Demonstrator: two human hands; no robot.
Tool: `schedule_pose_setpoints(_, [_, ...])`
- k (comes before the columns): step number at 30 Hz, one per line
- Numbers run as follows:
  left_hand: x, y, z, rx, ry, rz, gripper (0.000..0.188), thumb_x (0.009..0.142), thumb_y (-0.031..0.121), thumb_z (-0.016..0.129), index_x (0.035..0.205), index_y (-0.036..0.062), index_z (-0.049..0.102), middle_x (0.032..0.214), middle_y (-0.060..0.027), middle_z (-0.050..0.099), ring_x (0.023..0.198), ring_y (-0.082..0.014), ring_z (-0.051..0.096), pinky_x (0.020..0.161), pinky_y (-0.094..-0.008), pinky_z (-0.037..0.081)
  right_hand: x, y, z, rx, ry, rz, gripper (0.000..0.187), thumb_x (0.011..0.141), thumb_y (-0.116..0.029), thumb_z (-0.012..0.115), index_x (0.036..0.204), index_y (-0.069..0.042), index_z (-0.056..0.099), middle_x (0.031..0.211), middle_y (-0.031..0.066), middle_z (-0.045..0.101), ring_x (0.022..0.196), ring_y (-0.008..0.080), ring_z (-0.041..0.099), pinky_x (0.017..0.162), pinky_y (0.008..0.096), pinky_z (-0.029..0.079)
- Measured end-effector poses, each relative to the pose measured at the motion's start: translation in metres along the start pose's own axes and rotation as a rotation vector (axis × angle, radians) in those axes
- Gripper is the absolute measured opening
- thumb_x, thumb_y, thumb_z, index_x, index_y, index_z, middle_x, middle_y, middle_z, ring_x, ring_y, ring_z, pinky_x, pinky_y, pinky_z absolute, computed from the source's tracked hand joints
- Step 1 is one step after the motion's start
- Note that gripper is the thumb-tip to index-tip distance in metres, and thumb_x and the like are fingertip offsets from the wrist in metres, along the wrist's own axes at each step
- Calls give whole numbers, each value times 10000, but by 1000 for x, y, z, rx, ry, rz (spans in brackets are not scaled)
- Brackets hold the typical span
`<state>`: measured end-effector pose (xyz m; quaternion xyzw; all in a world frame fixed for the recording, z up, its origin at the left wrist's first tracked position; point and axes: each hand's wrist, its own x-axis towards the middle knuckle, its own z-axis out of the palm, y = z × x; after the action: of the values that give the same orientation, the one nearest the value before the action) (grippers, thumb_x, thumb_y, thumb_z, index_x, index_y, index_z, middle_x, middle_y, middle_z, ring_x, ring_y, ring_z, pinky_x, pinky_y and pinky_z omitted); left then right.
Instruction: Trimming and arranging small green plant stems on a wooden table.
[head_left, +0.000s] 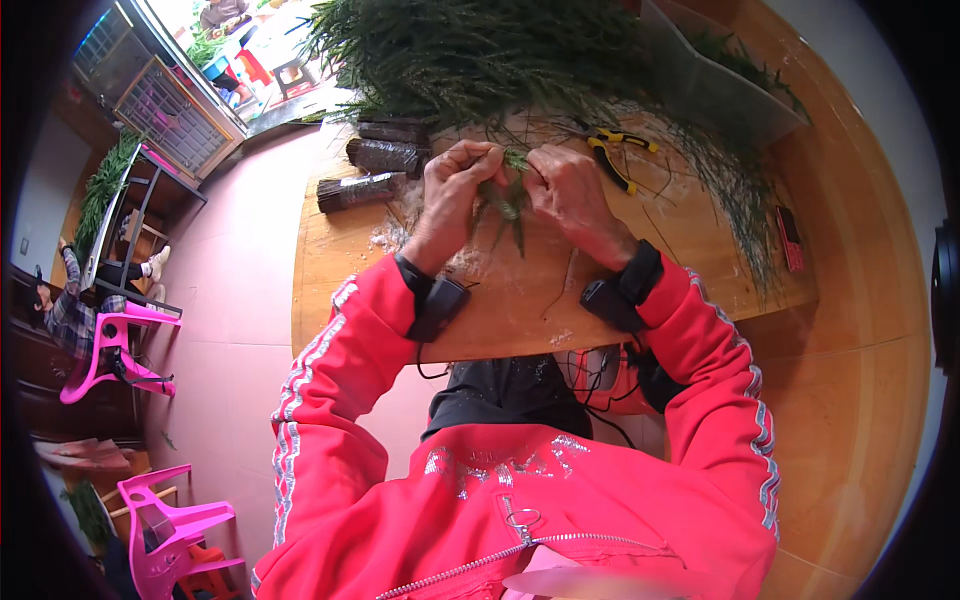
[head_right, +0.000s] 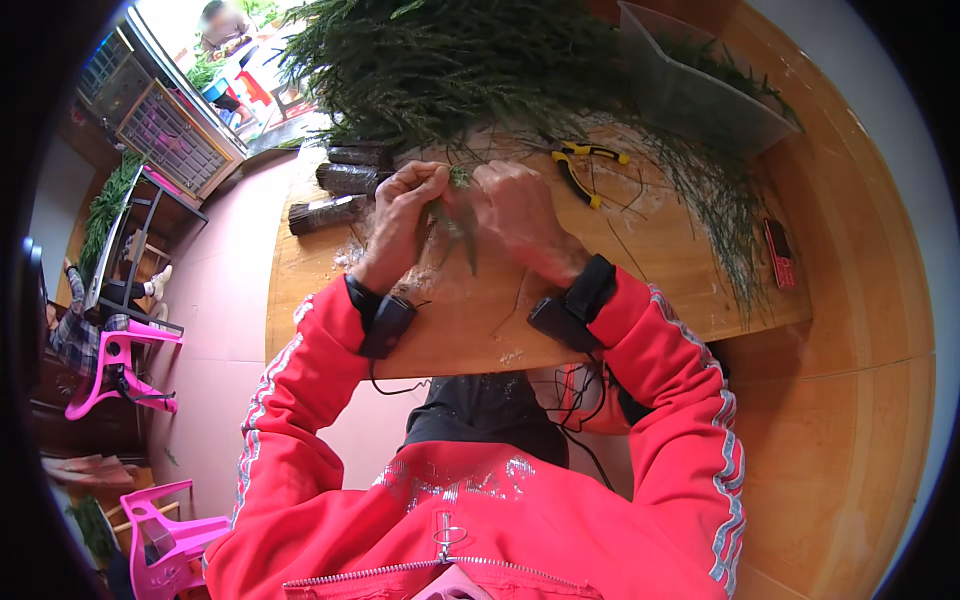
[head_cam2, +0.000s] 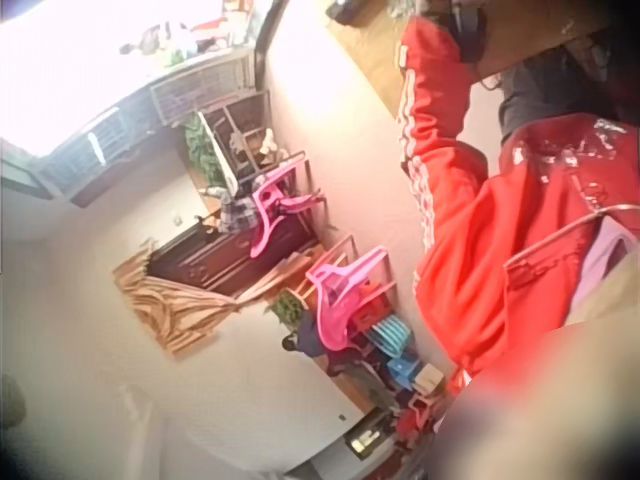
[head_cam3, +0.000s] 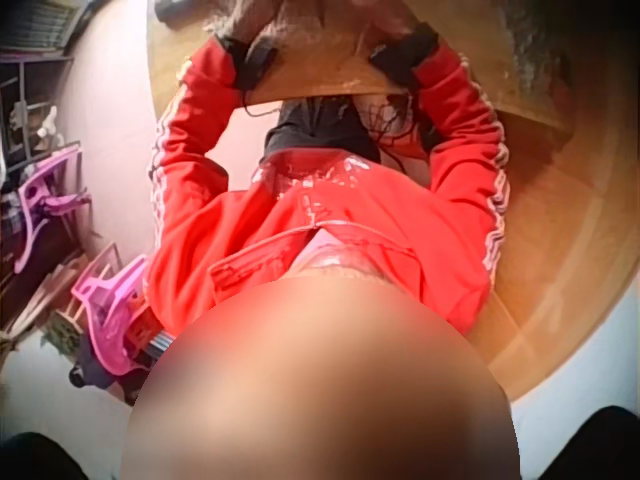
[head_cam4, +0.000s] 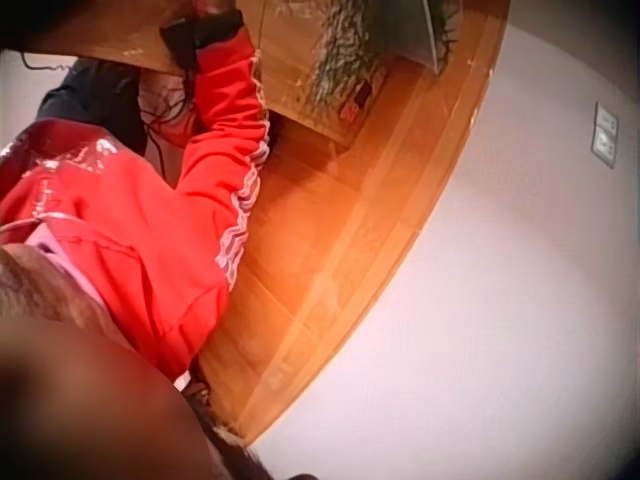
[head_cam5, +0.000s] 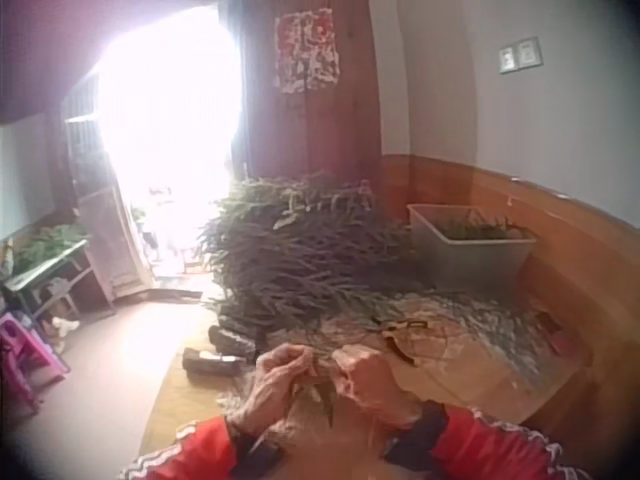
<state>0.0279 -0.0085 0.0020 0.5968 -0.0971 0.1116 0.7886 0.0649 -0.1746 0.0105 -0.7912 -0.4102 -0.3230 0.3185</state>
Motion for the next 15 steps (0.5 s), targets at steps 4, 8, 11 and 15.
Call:
schedule_pose_setpoints(4, [7,2,-21,-259,-183,-209,188,957,173,560,960,-9,608,764,-25,626,683,-69,558,608,-206,431,6,-9,-16,145,-108,63,131,800,-74,625,742,19,554,697,168,533,664,354,542,592,430,421])
schedule_pose_setpoints(8, [8,14,-19,-256,-243,-280,278,985,243,509,1043,-12,604,749,-7,588,676,-50,528,626,-202,429,8,-15,-24,-16,-145,-37,162,829,-120,627,752,16,586,716,158,562,675,336,563,585,401,421])
schedule_pose_setpoints(11, [6,26,-14,-92,-285,-299,335,1002,280,465,1124,-7,588,705,29,512,642,-23,465,654,-219,420,6,4,-27,44,-13,-127,219,882,-161,604,744,9,599,703,122,547,649,238,551,591,335,404])
schedule_pose_setpoints(15, [4,28,-19,-46,-284,-247,399,1017,310,416,1204,-12,559,682,50,437,609,-28,404,651,-170,384,10,5,-29,315,45,316,295,942,-218,563,752,3,610,669,57,491,623,145,482,593,280,371])
